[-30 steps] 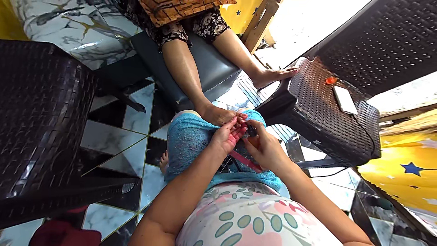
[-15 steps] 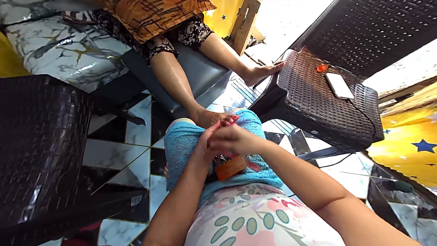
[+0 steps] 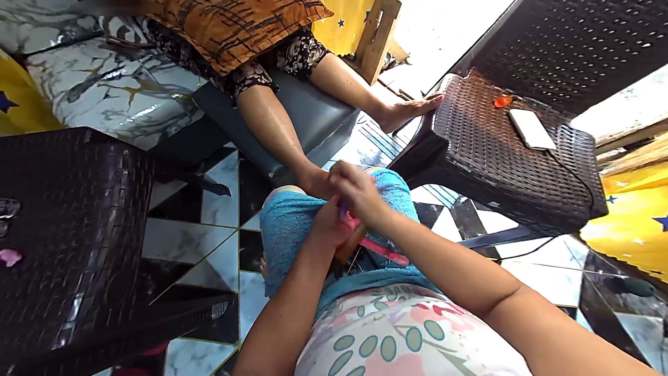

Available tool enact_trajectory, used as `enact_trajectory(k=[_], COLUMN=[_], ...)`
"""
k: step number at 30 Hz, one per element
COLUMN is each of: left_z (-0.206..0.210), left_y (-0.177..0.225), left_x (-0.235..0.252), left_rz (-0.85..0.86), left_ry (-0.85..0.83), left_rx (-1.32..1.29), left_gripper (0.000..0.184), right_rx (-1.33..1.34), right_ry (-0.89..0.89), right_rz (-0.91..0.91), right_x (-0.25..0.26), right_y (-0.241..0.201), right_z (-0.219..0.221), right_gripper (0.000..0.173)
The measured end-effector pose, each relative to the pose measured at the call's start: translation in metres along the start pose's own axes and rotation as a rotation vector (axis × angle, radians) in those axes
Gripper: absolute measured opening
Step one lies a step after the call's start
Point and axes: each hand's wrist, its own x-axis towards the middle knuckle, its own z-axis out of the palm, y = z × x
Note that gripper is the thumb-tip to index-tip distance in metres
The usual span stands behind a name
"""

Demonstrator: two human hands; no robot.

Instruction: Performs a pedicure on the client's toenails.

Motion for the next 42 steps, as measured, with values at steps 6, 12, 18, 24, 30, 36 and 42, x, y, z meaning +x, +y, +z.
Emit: enact_trajectory(k=[6,12,18,24,30,36,42], left_z=[0.000,-0.008,0.004,0.002,0.012,0.026,0.027], left_y=[0.006,0.004,0.005,0.003,-0.005,-0.010,-0.012], left_x=[-0.001,-0.004,0.000,0.001,0.007,0.015,0.018], left_rz=[-0.082,-0.017,-0.060,-0.070,-0.024,0.009,0.034], left_ry=[0.030,-0.095,0.069,0.049,0.096,0.248,0.242], left_rx=[-0.013,0.008,-0.040,-0.038,-0.047,-0.082,-0.151], left_gripper=[0.046,0.037,0.039,0.045,0.049,0.026,0.023], right_rx=[-0.226,-0.157,0.141,-0.150,-0.085,0.421,0.534], right_ry=[0.115,-0.110,-0.108,0.093,-0.117,-0.246,-0.105], right_rz=[-0.140,-0.101,0.115,0.164,0.281,0.392,0.508], right_x=[0.020,0.003,0.011,0.041,0.048,0.044,0.064], right_y=[0.009,-0.002,-0.007,0.012,0.025,0.025,0.036], right_z=[-0.019,0.000,-0.025,-0.063,-0.059,-0.060,-0.067], right_gripper=[0.021,0.018,0.023,0.025,0.028,0.031,0.026])
